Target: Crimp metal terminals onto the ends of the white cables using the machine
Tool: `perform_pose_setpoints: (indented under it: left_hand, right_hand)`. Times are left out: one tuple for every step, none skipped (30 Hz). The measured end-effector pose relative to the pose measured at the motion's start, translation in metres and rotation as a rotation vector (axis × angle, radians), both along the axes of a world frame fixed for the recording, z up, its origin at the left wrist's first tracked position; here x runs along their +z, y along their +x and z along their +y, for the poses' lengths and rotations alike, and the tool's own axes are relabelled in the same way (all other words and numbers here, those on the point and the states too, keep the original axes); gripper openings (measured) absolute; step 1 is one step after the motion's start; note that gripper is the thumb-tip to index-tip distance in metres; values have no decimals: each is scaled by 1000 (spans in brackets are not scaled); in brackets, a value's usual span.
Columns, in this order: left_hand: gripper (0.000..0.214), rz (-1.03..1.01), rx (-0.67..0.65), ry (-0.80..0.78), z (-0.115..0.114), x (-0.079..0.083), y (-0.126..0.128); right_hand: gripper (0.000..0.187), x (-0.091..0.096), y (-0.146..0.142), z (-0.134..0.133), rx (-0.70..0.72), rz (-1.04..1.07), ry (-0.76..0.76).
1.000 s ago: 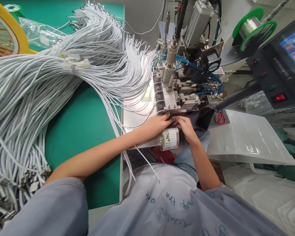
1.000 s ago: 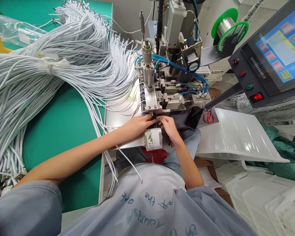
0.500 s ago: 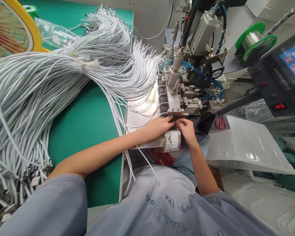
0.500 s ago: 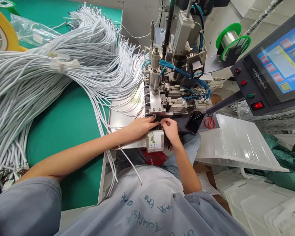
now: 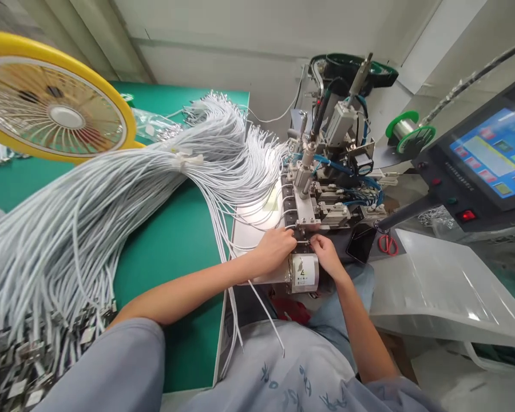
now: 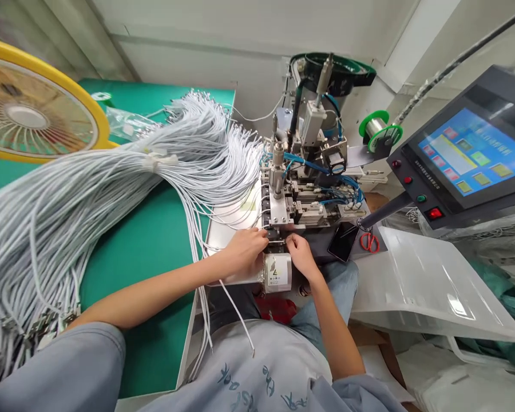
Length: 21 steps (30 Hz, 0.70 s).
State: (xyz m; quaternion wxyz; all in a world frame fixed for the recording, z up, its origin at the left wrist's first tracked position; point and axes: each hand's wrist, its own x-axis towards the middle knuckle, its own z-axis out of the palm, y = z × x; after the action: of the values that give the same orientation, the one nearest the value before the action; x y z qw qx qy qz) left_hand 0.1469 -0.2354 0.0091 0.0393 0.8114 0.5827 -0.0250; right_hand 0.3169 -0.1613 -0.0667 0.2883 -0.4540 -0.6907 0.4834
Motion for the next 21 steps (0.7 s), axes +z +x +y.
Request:
perform_pose_setpoints:
  left_hand:
    - [16,-1,-3,6,0,-2,-1]
    - [17,-3,-7,13,0,-5,-1]
    - [18,-2,-6,18,0,-7,-1]
    - [18,0,4,23,0,-9,-1]
    - [18,1,22,26,0,-10,-1]
    - [19,2,47,30,0,-11,-2]
    - [20,2,76,36,0,-10,-3]
    - [21,-1,100,41,2,-9,-5]
    - [21,-6,118,45,4,-8,-8]
    - [21,-13,130,51,7,-6,-14]
    - [21,-19,141,61,12,-4,-21]
    - [21,-28,163,80,18,-2,-31]
    - [22,-35,200,111,25,0,-42]
    - [26,-37,245,147,34,1,-54]
    - [29,-46,326,198,43,2,-67]
    - [37,-40,384,222,52,2,-79]
    - [46,-34,419,229,61,2,-90]
    - [54,-32,444,227,69,1,-100]
    - [59,-30,460,219,78,-1,-107]
    - [62,-31,470,205,86,-3,-113]
    - [64,-33,473,190,95,-5,-117]
  right_hand:
    - [26,2,2,0,-40,-2,29]
    - [26,4,4,-1,-93,-4,63]
    - [26,7,6,-4,-149,-4,99]
    - [26,10,8,-10,-200,2,134]
    - [27,14,10,-19,-251,16,173]
    - [27,18,10,-30,-283,32,207]
    - [27,21,10,-43,-300,58,236]
    - [27,25,8,-58,-296,81,255]
    - [27,27,5,-73,-253,91,256]
    - [28,29,1,-88,-175,86,254]
    - [29,30,-3,-100,-57,65,249]
    - [28,29,-7,-109,40,47,263]
    - [27,27,-11,-115,77,50,296]
    - [26,23,-14,-118,83,61,337]
    - [25,19,-16,-118,60,78,387]
    - [25,14,-18,-116,19,98,446]
    - [25,8,-20,-114,-16,112,510]
    - [25,3,-20,-111,-37,120,579]
    - [25,-3,-21,-109,-44,122,649]
    - [24,-7,-21,-107,-43,118,709]
    - [23,-11,-20,-107,-38,110,755]
